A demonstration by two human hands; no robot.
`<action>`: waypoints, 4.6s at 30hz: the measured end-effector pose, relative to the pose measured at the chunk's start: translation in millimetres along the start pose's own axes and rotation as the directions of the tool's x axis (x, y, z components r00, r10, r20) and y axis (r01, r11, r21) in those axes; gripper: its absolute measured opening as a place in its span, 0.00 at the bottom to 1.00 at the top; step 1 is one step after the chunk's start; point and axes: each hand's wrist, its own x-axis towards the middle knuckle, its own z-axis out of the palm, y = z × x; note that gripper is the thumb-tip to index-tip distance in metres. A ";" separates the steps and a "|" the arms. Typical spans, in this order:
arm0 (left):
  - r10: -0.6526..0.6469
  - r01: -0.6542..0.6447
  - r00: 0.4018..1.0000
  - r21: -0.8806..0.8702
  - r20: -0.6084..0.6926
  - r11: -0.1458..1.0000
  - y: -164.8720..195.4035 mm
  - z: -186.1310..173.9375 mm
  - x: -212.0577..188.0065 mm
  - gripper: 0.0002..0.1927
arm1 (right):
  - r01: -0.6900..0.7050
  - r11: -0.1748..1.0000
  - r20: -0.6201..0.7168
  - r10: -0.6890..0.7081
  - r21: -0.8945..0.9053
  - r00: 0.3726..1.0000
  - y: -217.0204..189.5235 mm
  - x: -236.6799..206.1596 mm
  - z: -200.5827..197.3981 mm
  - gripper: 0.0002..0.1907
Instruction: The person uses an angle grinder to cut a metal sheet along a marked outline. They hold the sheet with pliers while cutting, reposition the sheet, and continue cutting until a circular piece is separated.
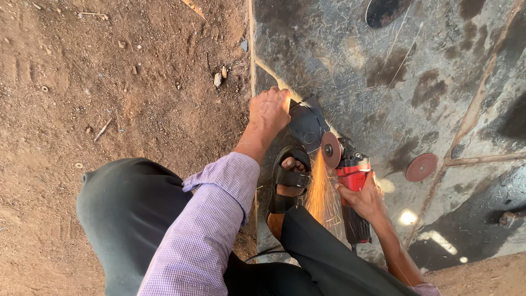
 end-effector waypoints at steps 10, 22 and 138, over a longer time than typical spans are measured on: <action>-0.005 0.006 1.000 -0.006 0.029 1.000 1.2 -3.9 1.4 0.19 | 0.009 0.999 0.003 -0.009 0.034 1.000 -4.5 1.0 0.1 0.42; 0.028 -0.030 0.997 -0.032 -0.070 0.999 -2.0 -8.1 -3.2 0.15 | -0.033 0.975 -0.030 0.027 -0.218 0.999 -16.1 12.3 -9.0 0.46; 0.002 -0.002 1.000 -0.028 0.007 1.000 3.0 -10.8 4.0 0.18 | 0.032 0.999 -0.033 -0.031 0.024 0.999 -0.7 3.1 4.3 0.44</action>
